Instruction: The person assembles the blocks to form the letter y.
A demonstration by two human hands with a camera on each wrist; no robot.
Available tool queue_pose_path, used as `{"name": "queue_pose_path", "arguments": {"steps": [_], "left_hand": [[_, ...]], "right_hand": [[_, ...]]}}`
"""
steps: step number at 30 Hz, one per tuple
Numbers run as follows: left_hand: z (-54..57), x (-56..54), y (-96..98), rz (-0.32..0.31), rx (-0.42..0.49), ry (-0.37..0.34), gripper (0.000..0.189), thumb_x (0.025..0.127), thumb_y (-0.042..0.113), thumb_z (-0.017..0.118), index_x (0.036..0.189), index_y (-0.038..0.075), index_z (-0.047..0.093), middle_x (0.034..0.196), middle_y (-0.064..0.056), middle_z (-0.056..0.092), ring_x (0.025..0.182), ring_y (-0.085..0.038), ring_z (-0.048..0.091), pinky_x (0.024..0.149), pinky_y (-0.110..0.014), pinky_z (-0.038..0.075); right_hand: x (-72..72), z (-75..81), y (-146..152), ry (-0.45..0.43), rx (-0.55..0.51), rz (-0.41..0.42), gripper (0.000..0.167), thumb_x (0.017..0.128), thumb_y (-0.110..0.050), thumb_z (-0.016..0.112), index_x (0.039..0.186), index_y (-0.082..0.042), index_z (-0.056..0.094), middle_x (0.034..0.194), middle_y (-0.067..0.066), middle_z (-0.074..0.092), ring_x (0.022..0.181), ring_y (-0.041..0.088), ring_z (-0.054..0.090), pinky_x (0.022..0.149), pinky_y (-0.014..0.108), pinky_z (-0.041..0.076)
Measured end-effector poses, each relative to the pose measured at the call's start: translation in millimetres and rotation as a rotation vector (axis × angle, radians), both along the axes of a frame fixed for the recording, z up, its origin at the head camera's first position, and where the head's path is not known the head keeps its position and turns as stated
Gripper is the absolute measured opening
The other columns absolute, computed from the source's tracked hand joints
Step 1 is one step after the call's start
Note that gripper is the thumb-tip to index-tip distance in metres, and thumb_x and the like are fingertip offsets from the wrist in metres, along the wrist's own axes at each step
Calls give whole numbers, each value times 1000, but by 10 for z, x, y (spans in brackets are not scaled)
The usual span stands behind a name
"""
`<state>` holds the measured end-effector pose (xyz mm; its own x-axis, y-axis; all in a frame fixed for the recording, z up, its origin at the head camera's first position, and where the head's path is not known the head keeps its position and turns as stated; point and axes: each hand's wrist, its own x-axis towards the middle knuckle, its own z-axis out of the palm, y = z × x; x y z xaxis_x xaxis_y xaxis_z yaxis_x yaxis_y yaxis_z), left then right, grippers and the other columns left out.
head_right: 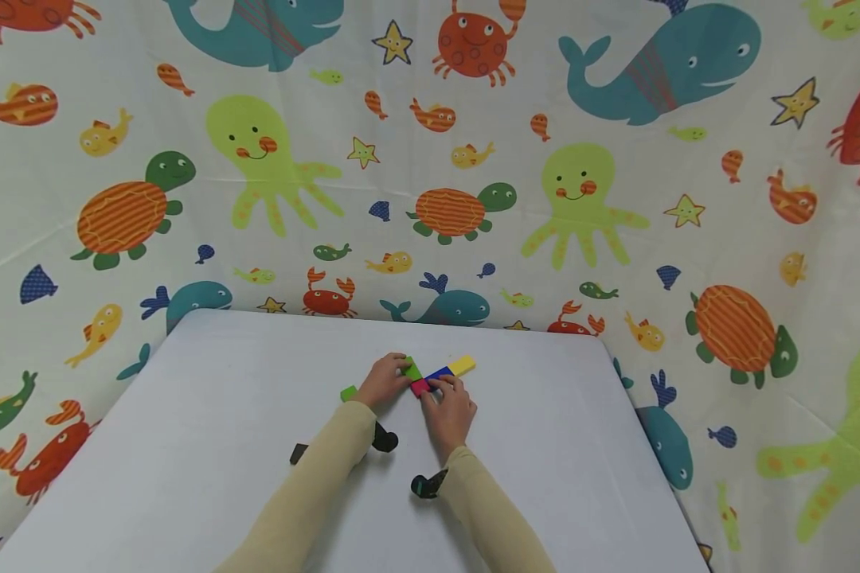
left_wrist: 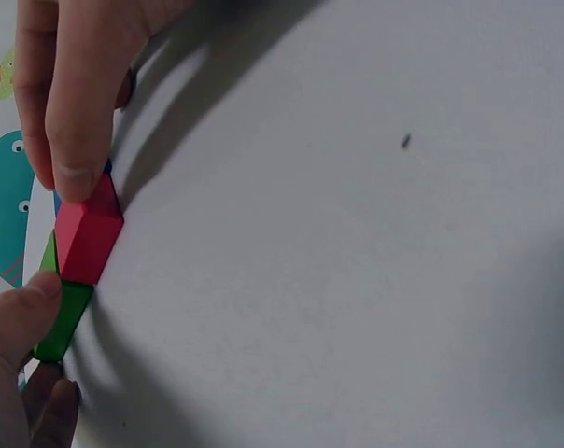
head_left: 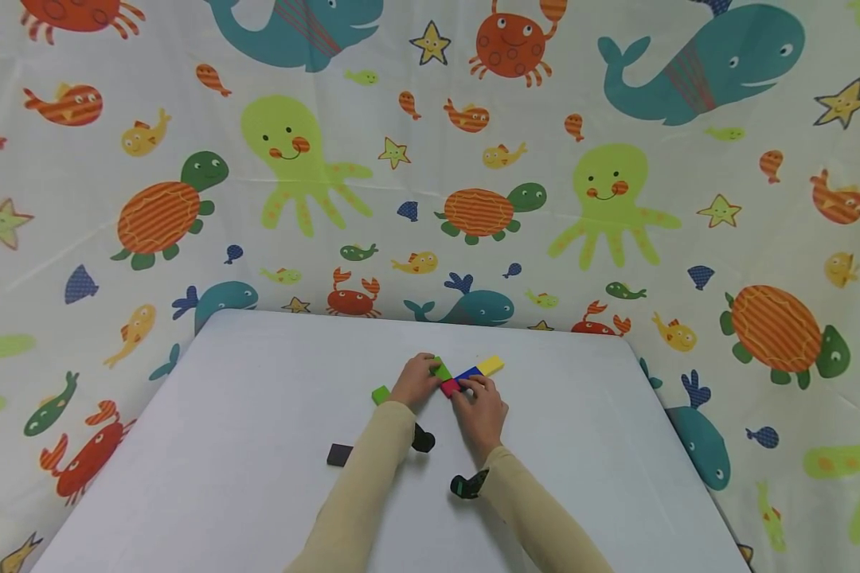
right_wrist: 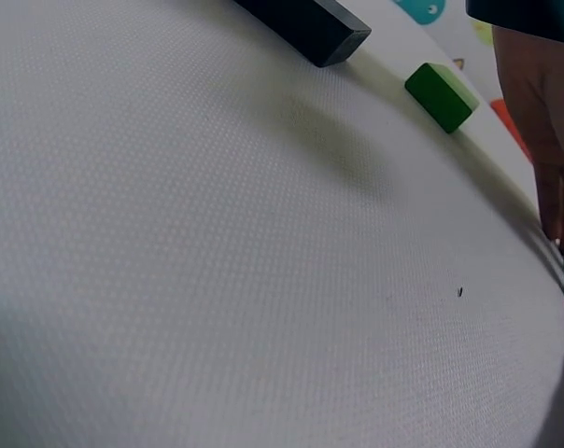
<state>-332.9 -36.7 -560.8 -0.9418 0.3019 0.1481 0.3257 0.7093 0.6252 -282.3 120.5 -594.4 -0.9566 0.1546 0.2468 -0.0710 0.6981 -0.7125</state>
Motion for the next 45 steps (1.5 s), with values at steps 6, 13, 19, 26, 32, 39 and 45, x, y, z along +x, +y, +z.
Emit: {"name": "queue_pose_path", "arguments": {"steps": [6, 13, 19, 26, 32, 39, 45], "left_hand": [[-17, -11, 1, -1, 0, 28, 34, 86, 3, 70, 118, -7, 66, 128, -24, 57, 119, -38, 54, 104, -48, 40], [-54, -71, -11, -11, 41, 0, 33, 85, 3, 71, 116, -7, 67, 127, -24, 57, 120, -39, 53, 105, -48, 39], [-134, -122, -26, -24, 40, 40, 31, 86, 8, 71, 115, -3, 69, 125, -22, 58, 117, -36, 55, 103, -43, 42], [2, 24, 10, 12, 11, -8, 31, 87, 3, 69, 116, -7, 67, 128, -25, 55, 120, -39, 52, 105, -48, 40], [44, 46, 20, 29, -24, -48, 28, 90, 5, 68, 116, -4, 68, 132, -23, 54, 123, -37, 51, 106, -47, 38], [67, 46, 14, 25, -36, -59, 25, 90, 4, 67, 114, -3, 70, 132, -22, 54, 123, -37, 51, 106, -47, 39], [80, 56, 10, 24, -34, -61, 25, 91, 4, 66, 114, -4, 70, 133, -22, 54, 124, -37, 51, 107, -47, 38]], "right_hand": [[-5, 1, 0, -4, -5, -3, 30, 88, -30, 73, 113, -14, 74, 126, 5, 59, 108, 25, 58, 91, 52, 34], [-7, 8, 1, -8, -10, -6, 30, 88, -31, 73, 113, -14, 74, 126, 5, 59, 110, 25, 58, 93, 53, 33], [2, 12, -1, -17, -4, -7, 30, 88, -30, 74, 113, -14, 74, 126, 5, 59, 111, 26, 57, 93, 52, 33], [2, 6, -6, -14, 4, -6, 30, 88, -31, 73, 113, -14, 74, 126, 5, 59, 111, 26, 57, 93, 53, 34], [4, -7, -11, -23, 4, -6, 30, 88, -31, 73, 113, -14, 74, 127, 6, 59, 115, 27, 55, 95, 53, 33], [8, 2, -10, -28, 3, -8, 31, 88, -32, 73, 114, -15, 73, 127, 5, 58, 114, 26, 56, 95, 53, 34], [7, 11, -4, -32, -4, -8, 31, 88, -32, 73, 114, -15, 73, 127, 5, 58, 114, 27, 56, 95, 53, 33]]}}
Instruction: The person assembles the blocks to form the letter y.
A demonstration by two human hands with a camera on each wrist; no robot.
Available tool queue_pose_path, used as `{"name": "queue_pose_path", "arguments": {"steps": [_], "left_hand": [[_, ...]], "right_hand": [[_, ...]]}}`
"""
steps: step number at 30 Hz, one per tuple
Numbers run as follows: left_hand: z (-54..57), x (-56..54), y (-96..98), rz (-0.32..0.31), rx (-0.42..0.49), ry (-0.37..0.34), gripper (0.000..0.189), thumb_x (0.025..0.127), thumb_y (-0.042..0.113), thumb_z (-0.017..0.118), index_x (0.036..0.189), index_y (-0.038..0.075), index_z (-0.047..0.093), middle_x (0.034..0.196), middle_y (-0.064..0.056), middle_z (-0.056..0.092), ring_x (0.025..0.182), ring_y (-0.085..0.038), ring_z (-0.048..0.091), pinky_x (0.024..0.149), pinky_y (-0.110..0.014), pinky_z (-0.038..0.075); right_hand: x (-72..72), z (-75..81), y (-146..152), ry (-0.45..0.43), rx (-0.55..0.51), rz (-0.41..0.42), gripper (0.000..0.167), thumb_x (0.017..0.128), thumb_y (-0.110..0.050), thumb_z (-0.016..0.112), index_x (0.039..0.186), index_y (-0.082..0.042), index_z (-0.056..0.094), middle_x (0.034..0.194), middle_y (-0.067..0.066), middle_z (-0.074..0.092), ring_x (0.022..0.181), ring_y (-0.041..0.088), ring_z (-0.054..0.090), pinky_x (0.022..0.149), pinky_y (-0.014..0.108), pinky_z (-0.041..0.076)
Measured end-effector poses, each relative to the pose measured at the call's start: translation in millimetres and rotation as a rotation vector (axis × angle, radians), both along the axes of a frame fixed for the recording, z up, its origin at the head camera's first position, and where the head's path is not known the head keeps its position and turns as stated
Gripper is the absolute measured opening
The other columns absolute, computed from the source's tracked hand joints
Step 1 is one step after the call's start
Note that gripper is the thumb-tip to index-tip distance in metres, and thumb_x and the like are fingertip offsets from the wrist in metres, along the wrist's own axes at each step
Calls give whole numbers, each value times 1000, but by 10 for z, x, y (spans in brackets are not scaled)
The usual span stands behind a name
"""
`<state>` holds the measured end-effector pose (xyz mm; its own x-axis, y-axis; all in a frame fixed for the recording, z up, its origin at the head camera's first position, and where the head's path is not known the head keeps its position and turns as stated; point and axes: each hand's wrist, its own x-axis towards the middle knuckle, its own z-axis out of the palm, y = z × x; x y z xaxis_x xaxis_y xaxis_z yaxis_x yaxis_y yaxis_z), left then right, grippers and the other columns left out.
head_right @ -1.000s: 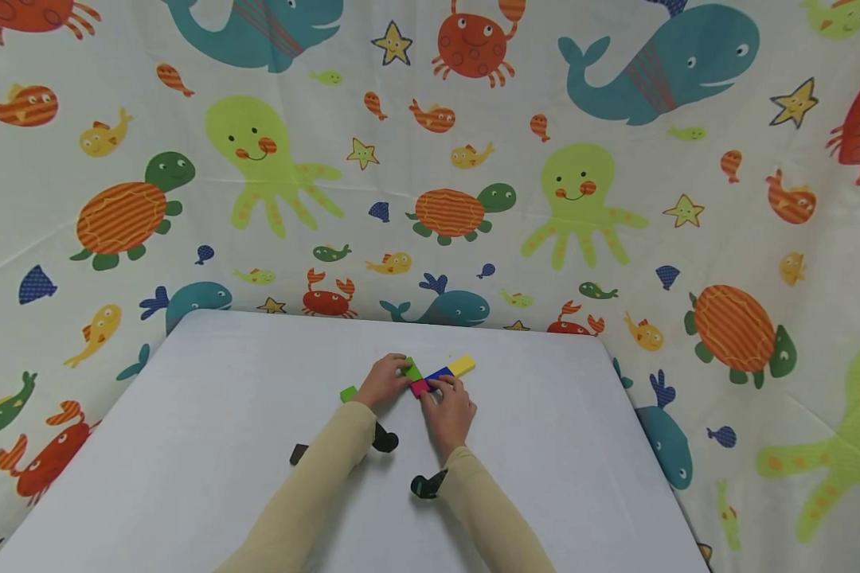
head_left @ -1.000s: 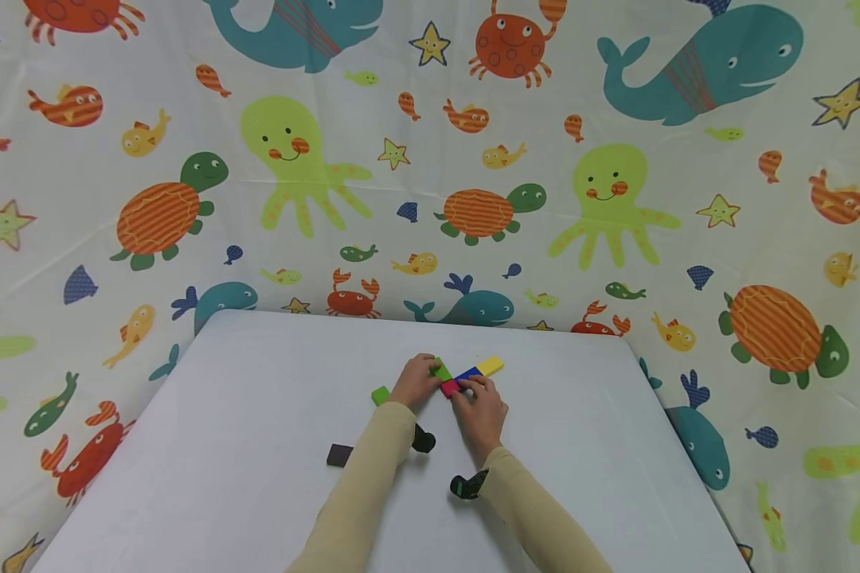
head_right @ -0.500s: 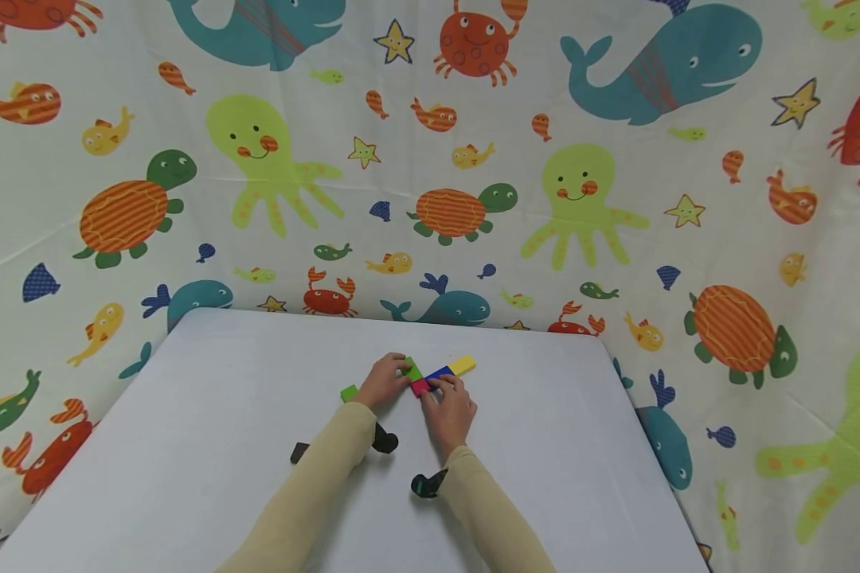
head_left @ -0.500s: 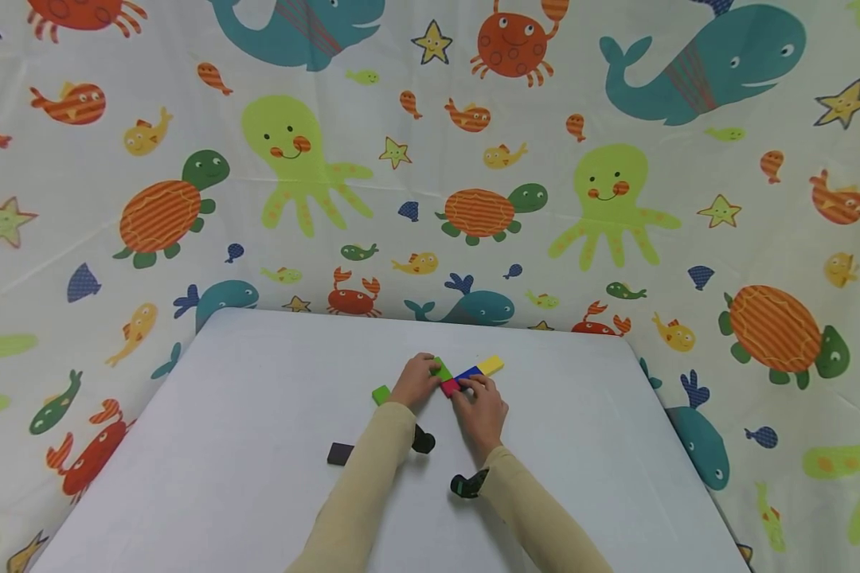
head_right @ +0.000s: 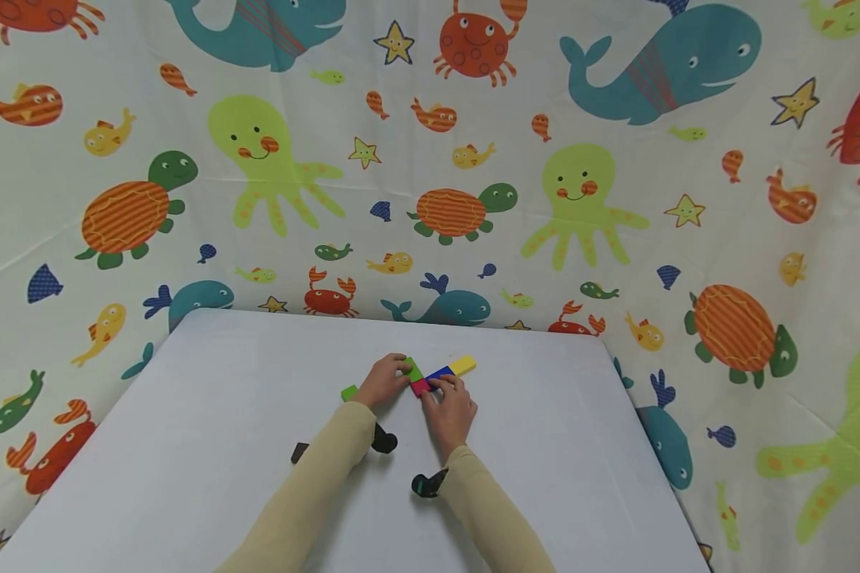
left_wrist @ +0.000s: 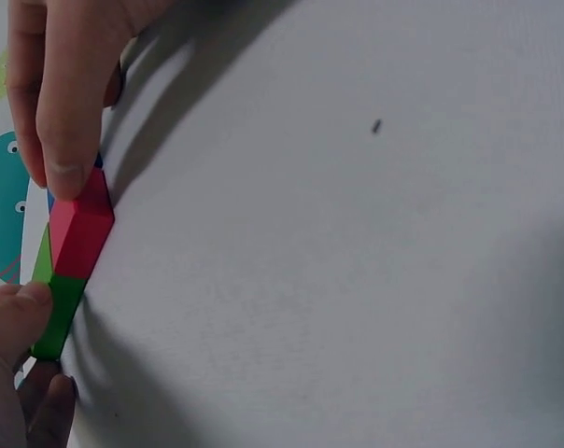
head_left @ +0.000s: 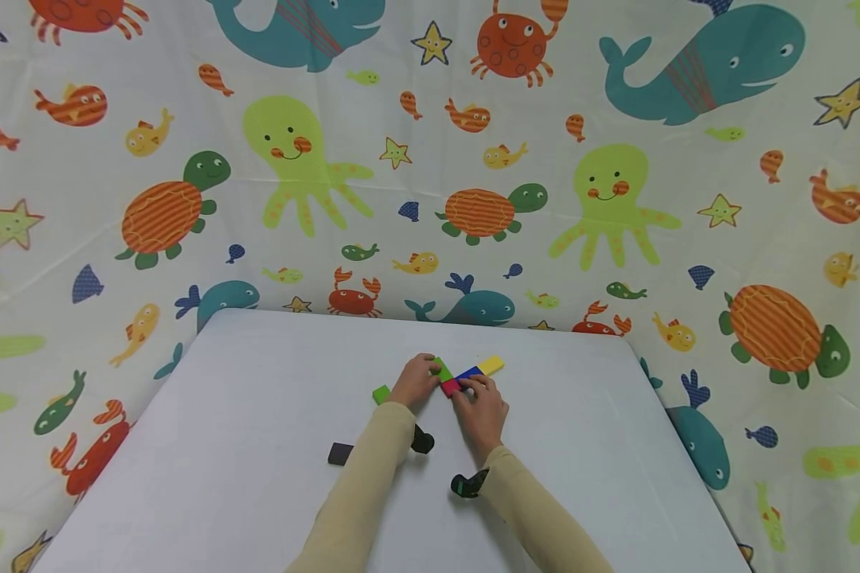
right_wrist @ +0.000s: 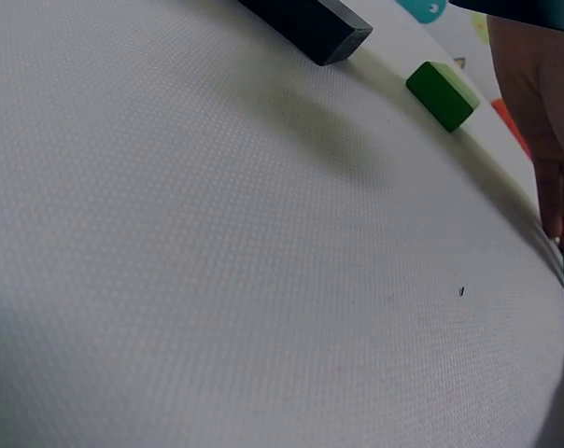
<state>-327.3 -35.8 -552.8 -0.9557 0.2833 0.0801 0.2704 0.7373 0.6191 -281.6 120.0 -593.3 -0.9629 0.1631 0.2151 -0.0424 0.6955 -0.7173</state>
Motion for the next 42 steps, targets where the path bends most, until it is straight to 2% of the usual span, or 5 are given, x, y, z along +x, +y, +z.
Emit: {"name": "queue_pose_path", "arguments": {"steps": [10, 21, 27, 34, 42], "left_hand": [[-20, 22, -24, 2, -2, 7, 27, 92, 6, 65, 117, -3, 68, 134, -22, 53, 125, -36, 50, 108, -46, 37], [-57, 42, -195, 58, 22, 30, 29, 96, 14, 62, 122, 1, 67, 132, -21, 55, 125, -35, 51, 107, -47, 38], [-21, 59, -360, 59, -42, 57, 29, 98, 18, 59, 120, 1, 67, 126, -19, 59, 121, -33, 54, 105, -46, 41], [116, 169, -569, 104, -208, -37, 31, 96, 26, 62, 119, 5, 68, 124, -15, 61, 117, -30, 57, 98, -46, 47], [177, 361, -804, 66, -283, -107, 44, 87, 35, 73, 120, 7, 68, 119, -14, 61, 108, -30, 57, 84, -47, 52]], "right_hand": [[-5, -26, -5, -9, 4, -1, 31, 88, -33, 72, 114, -16, 73, 127, 5, 58, 116, 27, 55, 96, 53, 34], [21, 4, 8, -1, 3, -12, 31, 87, -32, 74, 112, -15, 74, 125, 6, 59, 115, 28, 55, 95, 53, 34], [15, 18, 5, -12, -9, -9, 30, 87, -31, 74, 113, -15, 74, 125, 6, 59, 116, 28, 54, 96, 53, 33], [5, 1, 9, -22, -19, -5, 31, 88, -32, 73, 114, -16, 73, 127, 4, 57, 118, 26, 53, 98, 51, 32], [17, -16, 8, -14, -25, -5, 30, 88, -31, 73, 114, -16, 73, 127, 4, 58, 117, 26, 53, 96, 51, 32]]}}
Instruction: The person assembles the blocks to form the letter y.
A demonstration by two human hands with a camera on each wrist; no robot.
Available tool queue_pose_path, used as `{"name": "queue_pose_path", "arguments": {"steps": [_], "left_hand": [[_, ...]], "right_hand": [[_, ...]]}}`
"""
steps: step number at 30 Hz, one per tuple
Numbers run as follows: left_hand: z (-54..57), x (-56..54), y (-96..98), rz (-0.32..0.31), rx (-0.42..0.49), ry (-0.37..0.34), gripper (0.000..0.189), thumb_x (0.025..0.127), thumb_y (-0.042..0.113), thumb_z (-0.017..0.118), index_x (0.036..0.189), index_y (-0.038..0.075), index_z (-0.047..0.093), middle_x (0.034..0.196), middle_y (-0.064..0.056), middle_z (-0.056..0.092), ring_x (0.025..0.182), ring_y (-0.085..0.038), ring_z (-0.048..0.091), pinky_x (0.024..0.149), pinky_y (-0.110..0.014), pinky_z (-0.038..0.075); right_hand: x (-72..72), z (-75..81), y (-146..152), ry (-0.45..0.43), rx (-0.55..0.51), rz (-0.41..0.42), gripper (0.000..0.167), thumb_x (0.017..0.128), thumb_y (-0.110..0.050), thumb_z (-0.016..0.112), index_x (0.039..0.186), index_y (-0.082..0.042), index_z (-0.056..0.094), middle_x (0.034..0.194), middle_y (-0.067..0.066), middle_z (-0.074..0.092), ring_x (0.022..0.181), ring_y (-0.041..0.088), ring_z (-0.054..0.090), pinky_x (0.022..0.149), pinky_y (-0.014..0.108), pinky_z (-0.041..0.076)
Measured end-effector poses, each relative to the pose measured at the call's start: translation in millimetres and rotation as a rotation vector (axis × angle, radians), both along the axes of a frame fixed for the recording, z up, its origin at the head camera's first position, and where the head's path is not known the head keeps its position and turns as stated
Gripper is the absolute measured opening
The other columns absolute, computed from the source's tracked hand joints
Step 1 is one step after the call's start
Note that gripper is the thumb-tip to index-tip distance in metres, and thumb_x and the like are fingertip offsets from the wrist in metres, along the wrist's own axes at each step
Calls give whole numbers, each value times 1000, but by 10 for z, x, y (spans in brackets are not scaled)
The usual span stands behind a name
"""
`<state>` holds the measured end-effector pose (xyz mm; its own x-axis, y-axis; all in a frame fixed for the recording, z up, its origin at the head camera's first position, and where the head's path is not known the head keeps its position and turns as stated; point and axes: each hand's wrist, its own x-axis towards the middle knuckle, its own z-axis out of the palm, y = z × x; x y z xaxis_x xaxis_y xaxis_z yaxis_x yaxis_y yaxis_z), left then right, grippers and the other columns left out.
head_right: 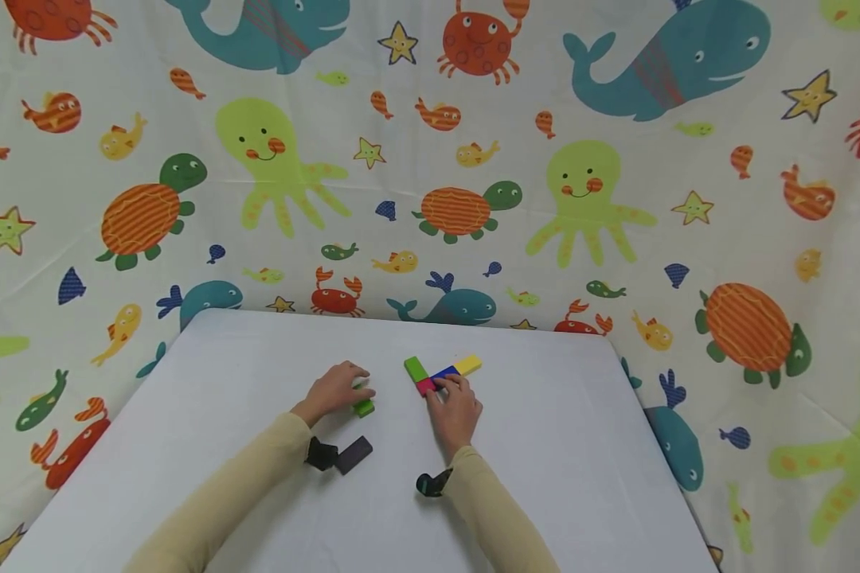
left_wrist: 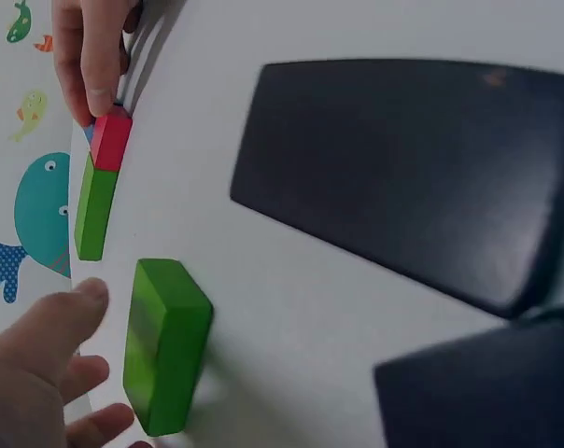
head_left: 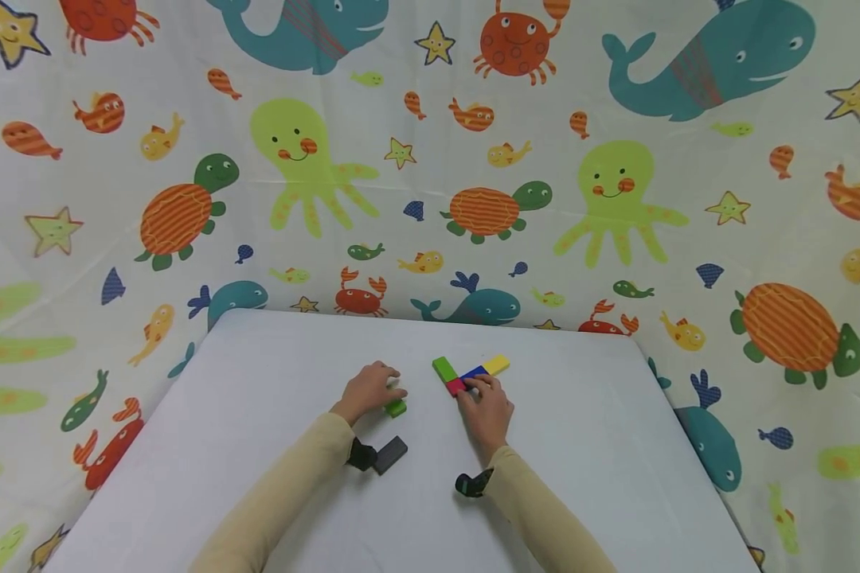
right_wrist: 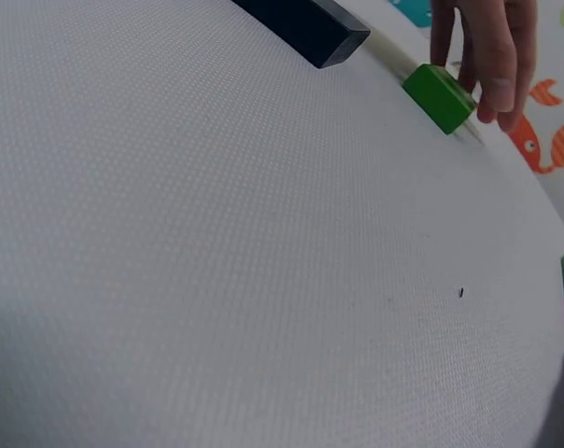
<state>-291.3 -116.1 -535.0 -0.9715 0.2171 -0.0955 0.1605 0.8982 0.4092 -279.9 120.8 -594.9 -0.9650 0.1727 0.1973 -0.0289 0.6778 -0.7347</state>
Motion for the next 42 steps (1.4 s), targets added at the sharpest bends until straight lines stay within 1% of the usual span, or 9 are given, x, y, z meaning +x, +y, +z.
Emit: {"name": "queue_pose_path", "arguments": {"steps": [8, 14, 17, 20, 25, 28, 34, 38, 42], "left_hand": [[26, 153, 6, 9, -52, -41, 47, 79, 35, 78, 114, 5, 68, 109, -14, 55, 93, -26, 48, 68, -39, 48], [45, 194, 117, 23, -57, -26, 38, 76, 26, 79, 101, 1, 66, 96, -11, 48, 85, -24, 44, 64, -34, 43], [12, 178, 176, 18, -51, 9, 32, 77, 18, 78, 100, -1, 66, 97, -11, 49, 86, -24, 45, 67, -35, 45], [-30, 144, 217, 27, -19, 41, 35, 77, 14, 77, 106, -1, 66, 102, -12, 51, 90, -25, 47, 73, -38, 48], [-101, 83, 243, 89, 89, 81, 47, 77, 17, 79, 118, -2, 65, 111, -16, 57, 96, -28, 52, 81, -42, 50], [-147, 62, 240, 127, 168, 104, 48, 78, 18, 79, 119, -3, 64, 115, -17, 58, 98, -29, 53, 85, -43, 49], [-247, -7, 213, 157, 289, 133, 47, 79, 17, 80, 118, -3, 63, 115, -16, 60, 101, -28, 54, 90, -44, 47], [-285, -48, 196, 147, 298, 162, 44, 79, 17, 82, 115, -2, 67, 117, -15, 63, 106, -29, 56, 94, -45, 46], [-280, -80, 184, 103, 236, 203, 43, 79, 21, 82, 114, -1, 70, 120, -15, 65, 113, -32, 57, 98, -47, 44]], "right_hand": [[26, 12, 5, 20, 2, -4, 31, 87, -30, 74, 113, -14, 73, 126, 6, 58, 117, 27, 54, 95, 53, 32], [11, 12, 11, 3, -7, 14, 31, 88, -31, 73, 115, -16, 73, 127, 5, 58, 119, 27, 52, 95, 51, 32], [4, 20, 20, -7, -10, 15, 31, 88, -31, 73, 115, -16, 73, 127, 4, 57, 119, 27, 52, 97, 51, 31], [-2, 29, 27, -2, -5, 14, 31, 87, -31, 74, 114, -16, 73, 127, 5, 58, 119, 27, 52, 96, 52, 32], [-2, 47, 31, 0, -7, 20, 31, 87, -30, 74, 114, -15, 73, 128, 7, 58, 119, 29, 52, 96, 54, 32], [3, 51, 32, -2, -11, 23, 31, 88, -30, 74, 114, -15, 73, 128, 7, 58, 120, 29, 51, 98, 54, 31], [-2, 48, 33, 4, -6, 27, 31, 88, -30, 74, 114, -14, 73, 129, 7, 57, 120, 30, 52, 97, 54, 32], [-6, 42, 31, 2, -4, 26, 31, 87, -30, 74, 114, -15, 73, 128, 6, 57, 120, 29, 52, 97, 54, 32], [-11, 39, 29, 5, 2, 26, 31, 87, -30, 74, 114, -14, 73, 128, 6, 58, 118, 29, 53, 96, 54, 32]]}}
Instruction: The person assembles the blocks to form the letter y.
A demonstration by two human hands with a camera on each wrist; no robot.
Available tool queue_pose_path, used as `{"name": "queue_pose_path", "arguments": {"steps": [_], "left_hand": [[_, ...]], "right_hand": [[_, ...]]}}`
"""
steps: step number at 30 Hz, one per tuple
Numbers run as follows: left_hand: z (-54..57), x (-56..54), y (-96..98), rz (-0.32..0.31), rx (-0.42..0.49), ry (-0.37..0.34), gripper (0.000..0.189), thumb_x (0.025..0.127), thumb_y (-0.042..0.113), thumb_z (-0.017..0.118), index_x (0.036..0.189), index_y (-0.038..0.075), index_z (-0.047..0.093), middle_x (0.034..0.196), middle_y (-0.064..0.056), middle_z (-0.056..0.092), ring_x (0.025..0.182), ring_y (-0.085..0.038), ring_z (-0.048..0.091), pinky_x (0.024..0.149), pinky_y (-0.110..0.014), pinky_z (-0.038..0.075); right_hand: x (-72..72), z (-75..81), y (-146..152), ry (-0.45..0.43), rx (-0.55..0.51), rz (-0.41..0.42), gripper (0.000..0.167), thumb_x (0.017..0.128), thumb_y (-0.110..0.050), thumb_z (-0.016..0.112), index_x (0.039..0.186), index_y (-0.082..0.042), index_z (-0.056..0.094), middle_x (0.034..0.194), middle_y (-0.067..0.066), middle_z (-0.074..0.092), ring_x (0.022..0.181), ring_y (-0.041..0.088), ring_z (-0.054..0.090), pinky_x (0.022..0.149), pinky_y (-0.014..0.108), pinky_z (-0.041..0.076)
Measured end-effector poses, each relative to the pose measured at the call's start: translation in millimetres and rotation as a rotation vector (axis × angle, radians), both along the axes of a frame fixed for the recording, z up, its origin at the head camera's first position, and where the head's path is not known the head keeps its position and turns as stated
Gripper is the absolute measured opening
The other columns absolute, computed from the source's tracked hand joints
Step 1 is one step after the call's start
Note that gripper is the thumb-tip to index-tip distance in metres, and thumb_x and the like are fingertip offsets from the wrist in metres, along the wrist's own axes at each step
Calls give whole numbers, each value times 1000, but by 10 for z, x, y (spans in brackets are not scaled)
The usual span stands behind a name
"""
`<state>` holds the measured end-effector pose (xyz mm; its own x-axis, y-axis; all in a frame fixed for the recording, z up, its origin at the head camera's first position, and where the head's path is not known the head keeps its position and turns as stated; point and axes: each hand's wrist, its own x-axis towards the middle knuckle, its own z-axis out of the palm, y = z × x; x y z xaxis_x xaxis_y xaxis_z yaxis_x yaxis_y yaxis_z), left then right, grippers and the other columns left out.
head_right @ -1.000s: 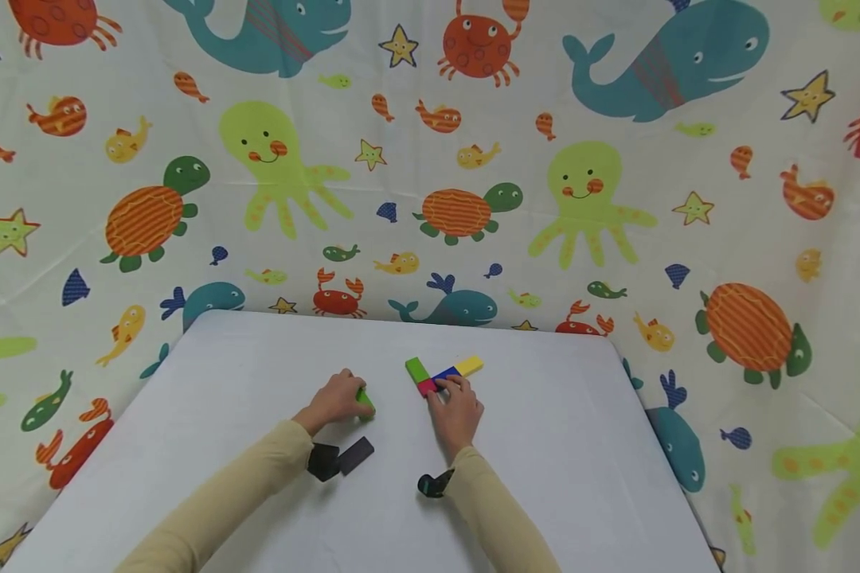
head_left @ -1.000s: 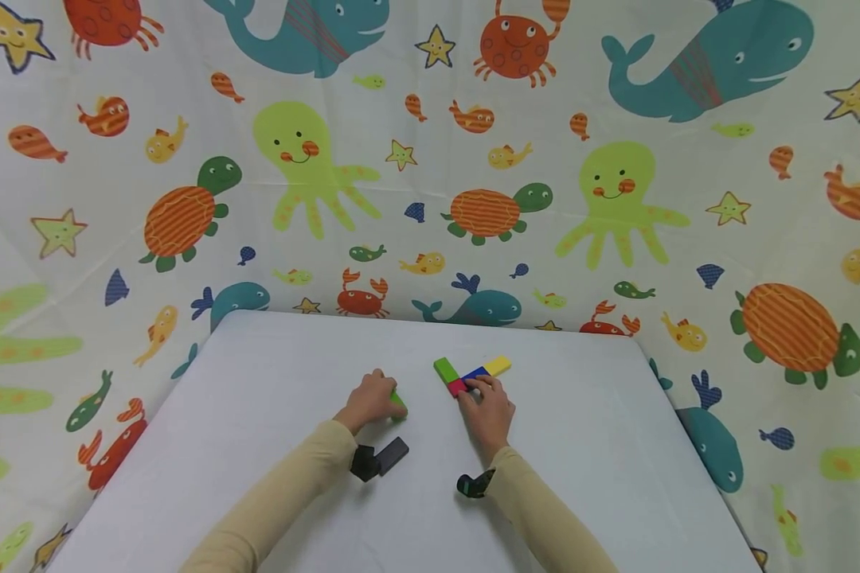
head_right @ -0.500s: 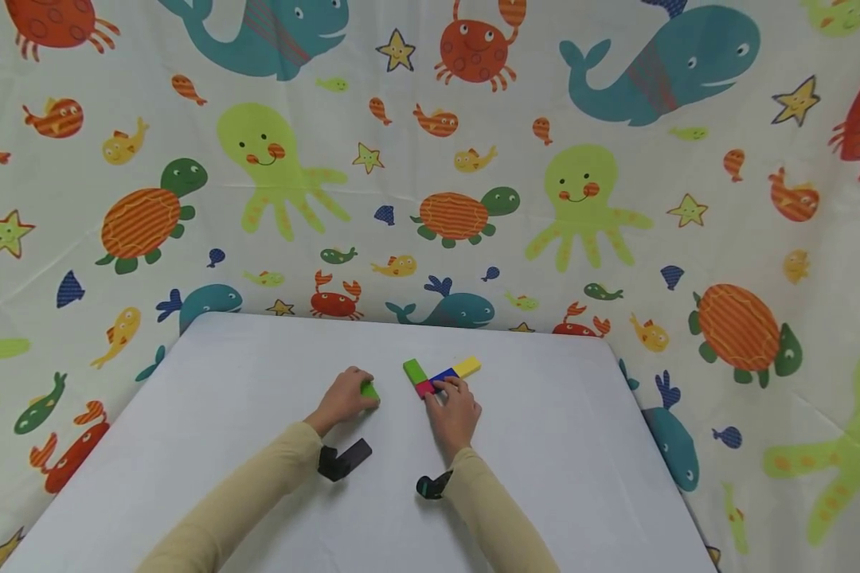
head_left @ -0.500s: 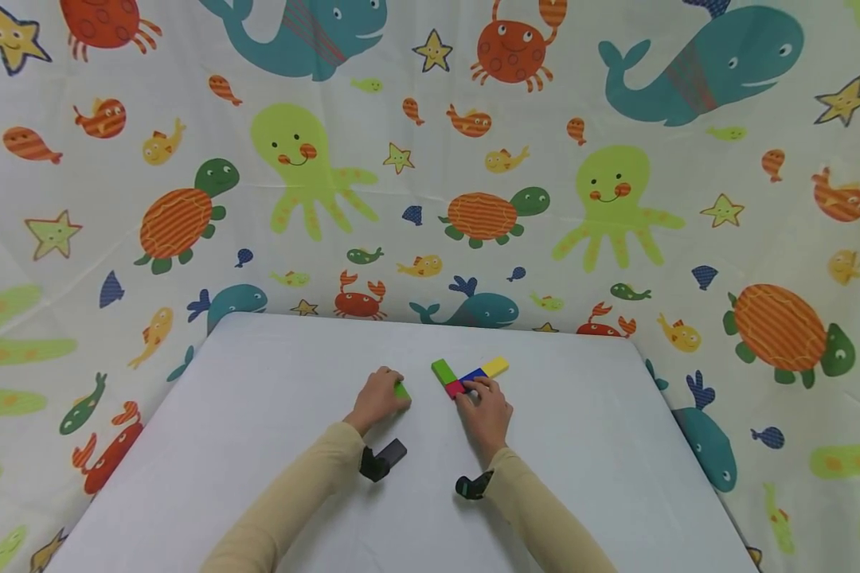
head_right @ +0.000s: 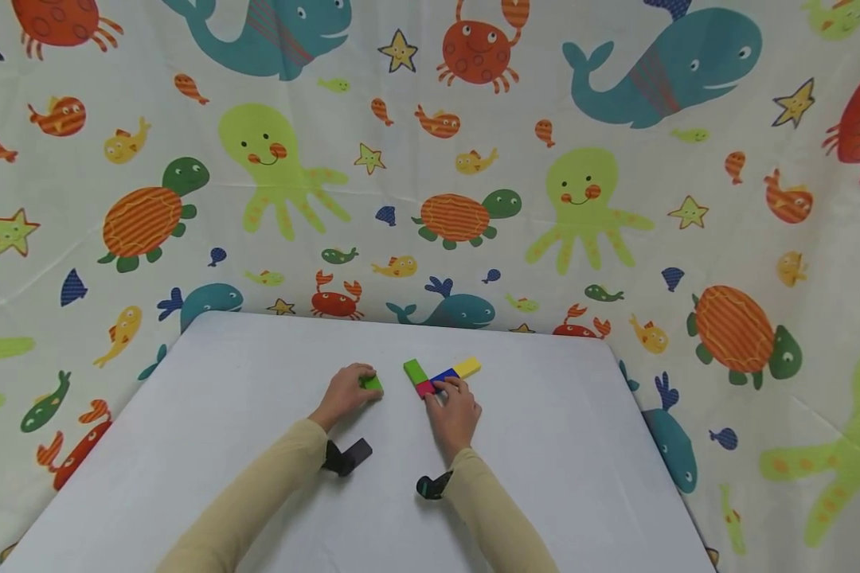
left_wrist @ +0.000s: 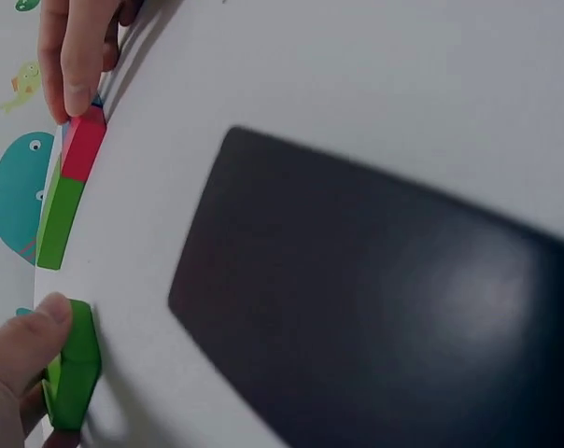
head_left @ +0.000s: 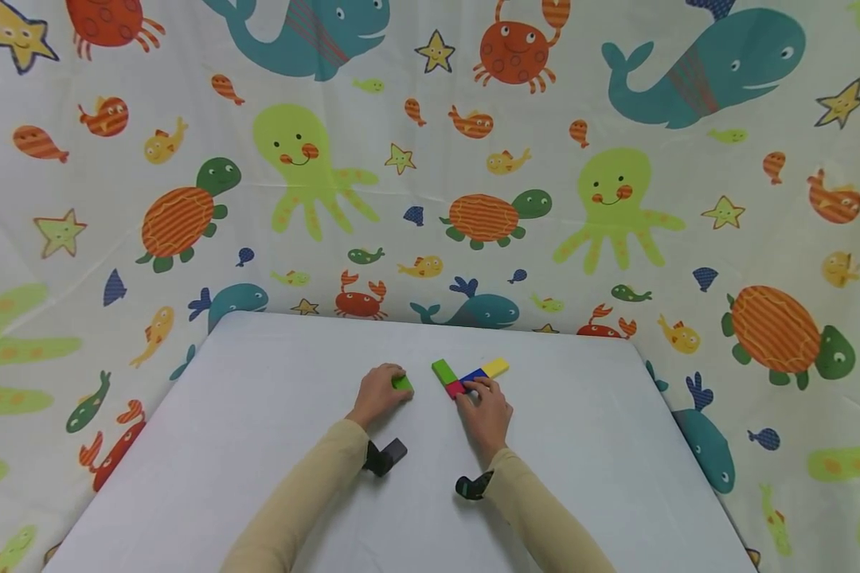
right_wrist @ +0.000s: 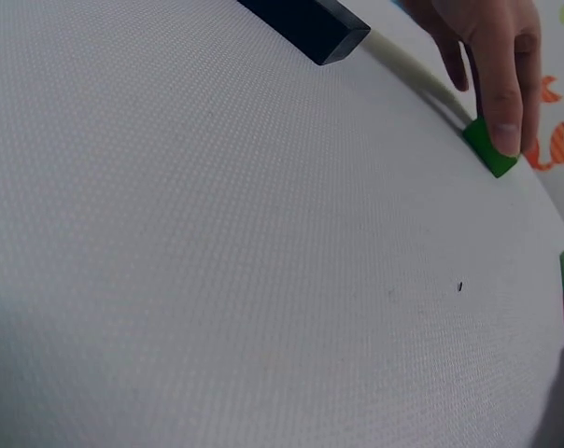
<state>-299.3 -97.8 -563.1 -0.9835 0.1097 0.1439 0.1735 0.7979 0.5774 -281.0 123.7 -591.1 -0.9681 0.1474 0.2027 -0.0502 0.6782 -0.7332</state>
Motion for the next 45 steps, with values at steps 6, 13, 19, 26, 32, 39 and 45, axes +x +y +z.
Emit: {"name": "queue_pose_path", "arguments": {"steps": [6, 13, 19, 26, 32, 39, 45], "left_hand": [[66, -80, -48, -84, -77, -58, 47, 82, 23, 80, 121, 0, 68, 126, -15, 62, 116, -36, 55, 100, -50, 42], [83, -140, -115, -159, -41, -130, 48, 82, 17, 79, 124, -1, 65, 130, -17, 58, 118, -35, 52, 101, -48, 41], [87, -151, -136, -165, 61, -146, 41, 80, 12, 80, 118, 0, 69, 128, -17, 58, 121, -36, 50, 105, -50, 38], [100, -165, -126, -171, 102, -136, 39, 79, 10, 80, 115, 0, 70, 128, -17, 59, 123, -37, 50, 108, -51, 35], [67, -188, -97, -142, 113, -119, 40, 80, 10, 79, 118, 0, 69, 128, -17, 59, 123, -37, 50, 107, -50, 35], [68, -258, -54, -140, 78, -96, 41, 83, 9, 77, 121, -3, 66, 132, -19, 58, 126, -38, 49, 107, -50, 35], [100, -325, -85, -181, 21, -151, 43, 83, 9, 76, 123, -1, 66, 135, -17, 56, 130, -36, 47, 109, -47, 34]], "right_hand": [[11, 26, 1, 4, -8, 2, 31, 87, -29, 74, 114, -14, 73, 128, 7, 58, 116, 29, 54, 95, 53, 32], [23, 38, -2, -1, 0, -5, 33, 87, -30, 73, 115, -14, 72, 129, 6, 57, 118, 29, 53, 95, 52, 31], [21, 19, -6, 0, 4, -3, 33, 88, -30, 73, 116, -14, 72, 129, 6, 57, 119, 28, 53, 95, 53, 32], [11, 28, -11, 0, -2, -4, 32, 88, -30, 73, 115, -13, 72, 129, 7, 57, 118, 28, 53, 95, 52, 32], [11, 12, -9, -1, 10, -4, 32, 88, -31, 73, 115, -14, 72, 130, 7, 57, 119, 29, 53, 99, 55, 31], [-7, -16, -6, 14, 19, -8, 32, 88, -31, 73, 115, -14, 72, 130, 7, 57, 120, 30, 52, 99, 56, 31], [-14, -31, -3, 8, 28, -6, 33, 88, -33, 73, 116, -15, 72, 131, 6, 56, 121, 30, 51, 100, 56, 31]]}}
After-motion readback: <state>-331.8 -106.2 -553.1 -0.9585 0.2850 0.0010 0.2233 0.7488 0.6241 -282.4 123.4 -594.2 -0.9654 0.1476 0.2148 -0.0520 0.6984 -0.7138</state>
